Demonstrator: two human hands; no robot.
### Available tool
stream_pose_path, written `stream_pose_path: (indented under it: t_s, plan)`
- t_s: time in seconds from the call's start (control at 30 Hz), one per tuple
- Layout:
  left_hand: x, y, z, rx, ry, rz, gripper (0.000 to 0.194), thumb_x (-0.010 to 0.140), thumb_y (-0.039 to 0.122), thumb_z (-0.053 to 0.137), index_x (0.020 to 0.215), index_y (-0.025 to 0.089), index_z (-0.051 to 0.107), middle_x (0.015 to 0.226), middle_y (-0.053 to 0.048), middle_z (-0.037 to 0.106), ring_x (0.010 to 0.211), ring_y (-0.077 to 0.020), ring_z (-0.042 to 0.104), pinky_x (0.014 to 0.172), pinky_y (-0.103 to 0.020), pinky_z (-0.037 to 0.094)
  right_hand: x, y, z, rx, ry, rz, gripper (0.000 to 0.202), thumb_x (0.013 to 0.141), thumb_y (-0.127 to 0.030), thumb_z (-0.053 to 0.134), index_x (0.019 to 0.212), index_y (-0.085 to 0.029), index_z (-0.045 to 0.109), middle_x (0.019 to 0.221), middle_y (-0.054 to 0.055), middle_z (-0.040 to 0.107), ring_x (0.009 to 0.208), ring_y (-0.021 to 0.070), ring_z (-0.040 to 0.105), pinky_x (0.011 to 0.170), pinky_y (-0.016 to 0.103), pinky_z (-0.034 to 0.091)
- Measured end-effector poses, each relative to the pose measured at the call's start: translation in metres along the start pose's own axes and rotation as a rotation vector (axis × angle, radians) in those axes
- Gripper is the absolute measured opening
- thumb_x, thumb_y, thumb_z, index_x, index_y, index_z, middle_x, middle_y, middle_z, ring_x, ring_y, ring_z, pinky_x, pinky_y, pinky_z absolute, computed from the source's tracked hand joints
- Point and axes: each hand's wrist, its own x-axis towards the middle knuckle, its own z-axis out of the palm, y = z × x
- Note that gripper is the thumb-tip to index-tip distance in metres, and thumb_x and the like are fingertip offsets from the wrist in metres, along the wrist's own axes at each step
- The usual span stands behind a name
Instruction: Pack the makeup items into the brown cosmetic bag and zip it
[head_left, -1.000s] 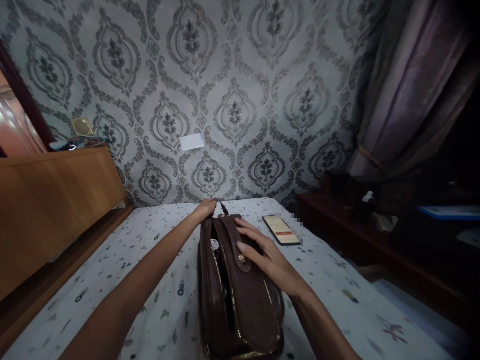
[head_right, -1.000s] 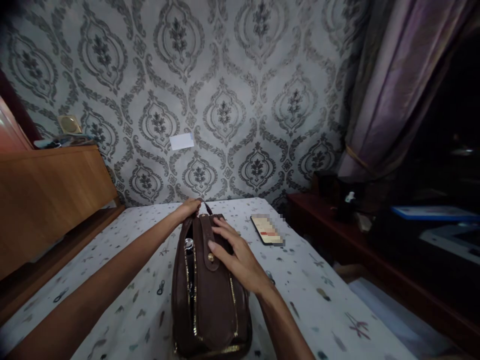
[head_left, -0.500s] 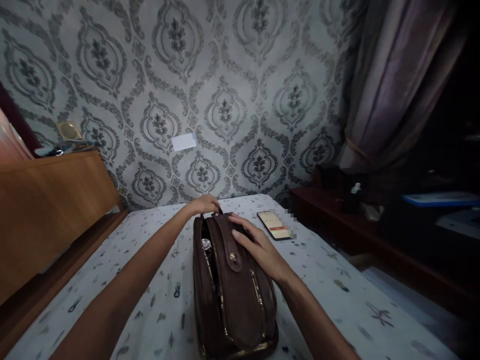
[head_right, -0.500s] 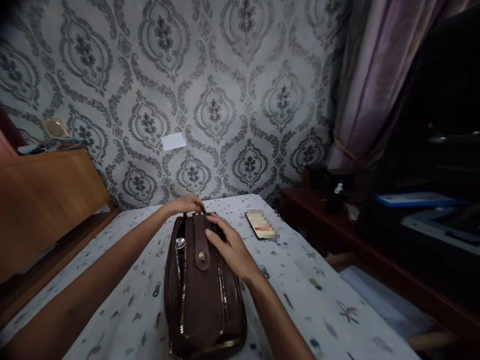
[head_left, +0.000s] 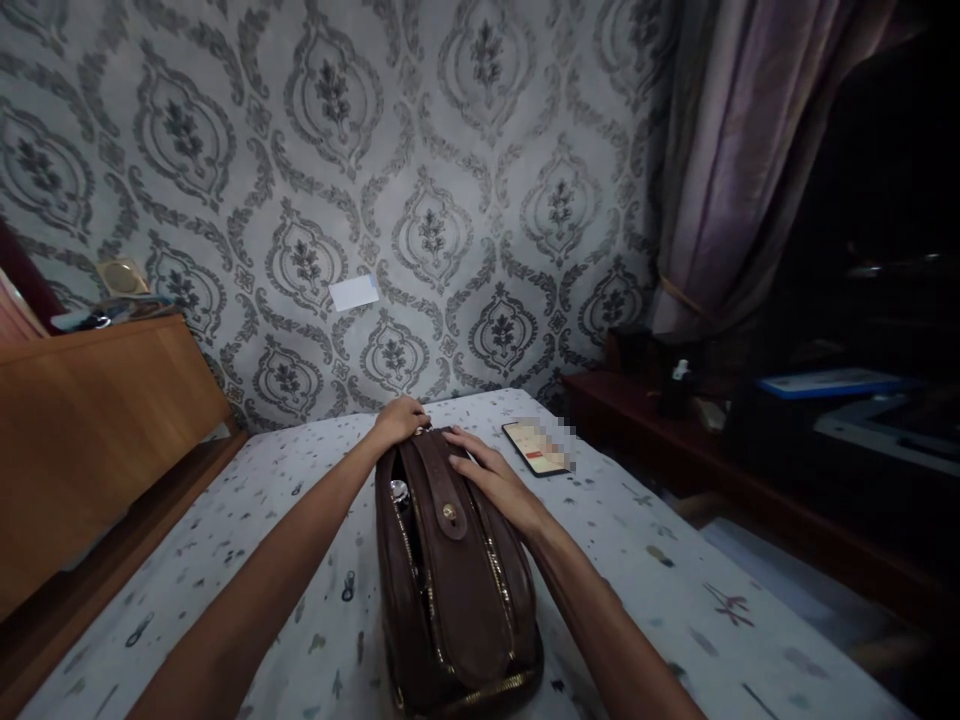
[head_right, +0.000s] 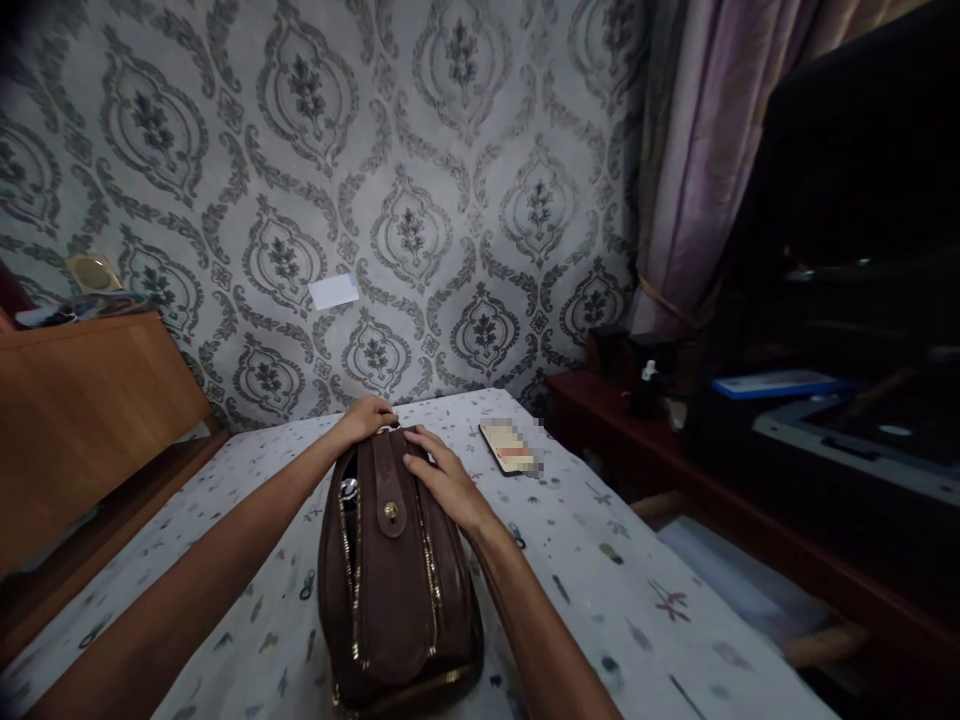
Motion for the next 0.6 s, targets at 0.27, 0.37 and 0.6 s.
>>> stream_pose_path:
  t_s: [0.27,0.37,0.6]
  plan:
    - [-0.006,0.0,0.001,-0.093,0.051,-0.021,0.023,0.08,0.03,0.058,0.078,0.014,0.074,0.061,0.001,0.062,0.062,-0.0145,0.054,0.057,-0.023,0.033,0.0,0.0,0.002,0.003,0.015,0.008,0.048,0.084,-0.044,0.063,0.129,-0.027,0.066,0.155,0.005,0.045,0.146,0.0237,0.036,0.124,0.045,0.018]
    - [-0.009,0.0,0.002,-0.162,0.047,-0.004,0.024,0.081,0.03,0.055,0.079,0.014,0.072,0.061,0.002,0.058,0.061,-0.0133,0.052,0.057,-0.022,0.033,0.0,0.0,0.002,0.004,0.022,0.017,0.048,0.084,-0.045,0.063,0.129,-0.028,0.065,0.155,0.005,0.044,0.146,0.0239,0.036,0.123,0.046,0.019]
    - [-0.011,-0.004,-0.01,-0.335,-0.058,0.011,0.018,0.075,0.03,0.063,0.075,0.013,0.069,0.063,0.002,0.058,0.067,-0.0132,0.053,0.061,-0.021,0.039,0.001,0.004,0.0,0.003,0.023,-0.038,0.047,0.084,-0.049,0.062,0.128,-0.031,0.065,0.149,0.002,0.053,0.145,0.0247,0.038,0.122,0.047,0.022]
